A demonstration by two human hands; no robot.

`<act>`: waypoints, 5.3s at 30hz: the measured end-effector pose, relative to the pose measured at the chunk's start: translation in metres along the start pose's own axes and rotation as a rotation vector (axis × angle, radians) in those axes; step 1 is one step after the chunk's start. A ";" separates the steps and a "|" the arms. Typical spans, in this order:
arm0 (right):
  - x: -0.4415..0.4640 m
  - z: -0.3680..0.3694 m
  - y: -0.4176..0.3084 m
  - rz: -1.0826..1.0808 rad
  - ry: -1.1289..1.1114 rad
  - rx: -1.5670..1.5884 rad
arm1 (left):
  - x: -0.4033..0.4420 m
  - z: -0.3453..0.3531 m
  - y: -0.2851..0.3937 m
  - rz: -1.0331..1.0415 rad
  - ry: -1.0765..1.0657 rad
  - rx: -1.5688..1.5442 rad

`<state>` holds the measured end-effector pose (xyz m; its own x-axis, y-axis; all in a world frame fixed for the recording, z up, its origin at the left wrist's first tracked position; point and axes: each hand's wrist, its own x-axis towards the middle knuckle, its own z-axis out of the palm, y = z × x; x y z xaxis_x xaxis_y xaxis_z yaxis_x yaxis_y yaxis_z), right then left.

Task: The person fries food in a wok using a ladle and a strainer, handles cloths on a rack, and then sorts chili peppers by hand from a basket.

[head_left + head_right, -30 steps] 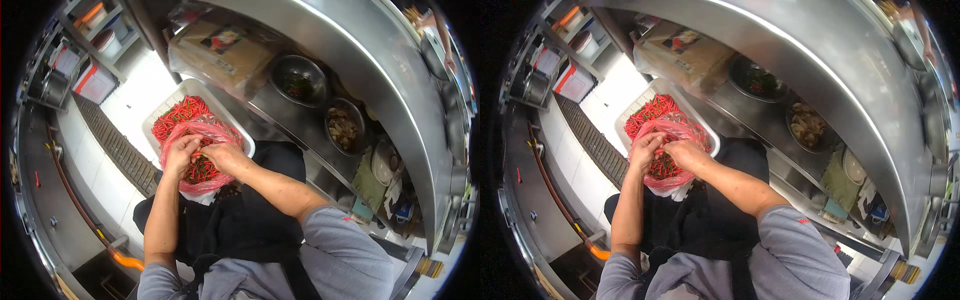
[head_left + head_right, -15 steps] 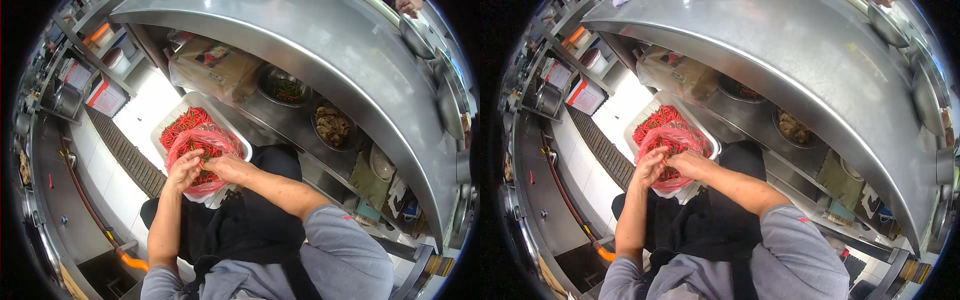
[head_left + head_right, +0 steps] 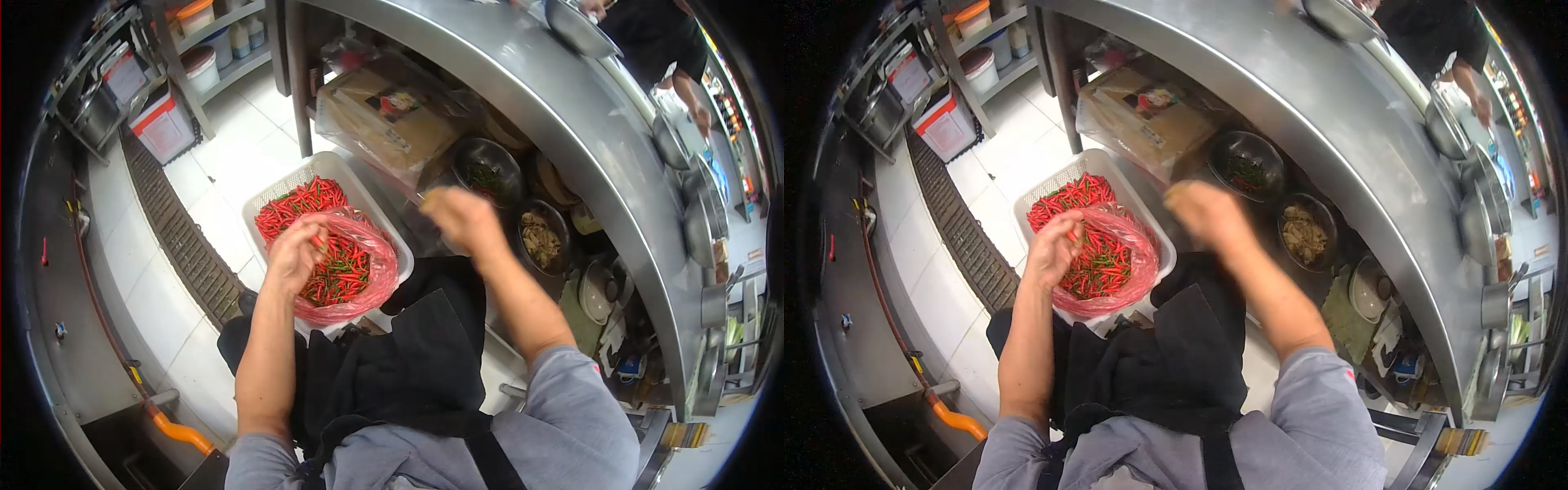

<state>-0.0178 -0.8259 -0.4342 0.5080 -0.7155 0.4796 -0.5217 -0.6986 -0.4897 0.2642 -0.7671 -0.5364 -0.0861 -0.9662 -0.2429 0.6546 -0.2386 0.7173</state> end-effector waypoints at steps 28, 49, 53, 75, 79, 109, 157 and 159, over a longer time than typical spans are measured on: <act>0.019 -0.050 0.100 0.754 -0.029 0.216 | -0.003 -0.003 -0.013 -0.032 0.013 0.161; -0.039 -0.016 0.058 0.258 -0.155 -0.610 | 0.048 -0.059 0.020 0.349 0.557 1.039; -0.036 -0.011 0.040 0.234 -0.074 -0.517 | 0.038 -0.063 0.011 0.490 0.609 1.288; -0.081 0.105 -0.001 0.256 -0.315 0.110 | -0.030 -0.050 -0.076 -0.002 0.268 1.700; -0.087 0.102 0.000 0.226 -0.273 0.146 | -0.022 -0.073 -0.062 0.062 0.391 1.481; -0.094 0.129 -0.011 0.373 -0.351 0.385 | -0.046 -0.001 -0.076 -0.105 0.184 0.438; -0.093 0.125 -0.010 0.240 -0.218 0.377 | 0.017 -0.011 -0.103 -0.093 0.284 0.471; -0.093 0.124 -0.003 0.208 -0.144 0.371 | 0.026 0.007 -0.106 0.121 0.389 1.211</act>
<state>0.0212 -0.7576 -0.5675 0.5220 -0.8156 0.2498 -0.3549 -0.4740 -0.8058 0.1879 -0.7679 -0.6143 0.2844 -0.9450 -0.1613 -0.4747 -0.2850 0.8327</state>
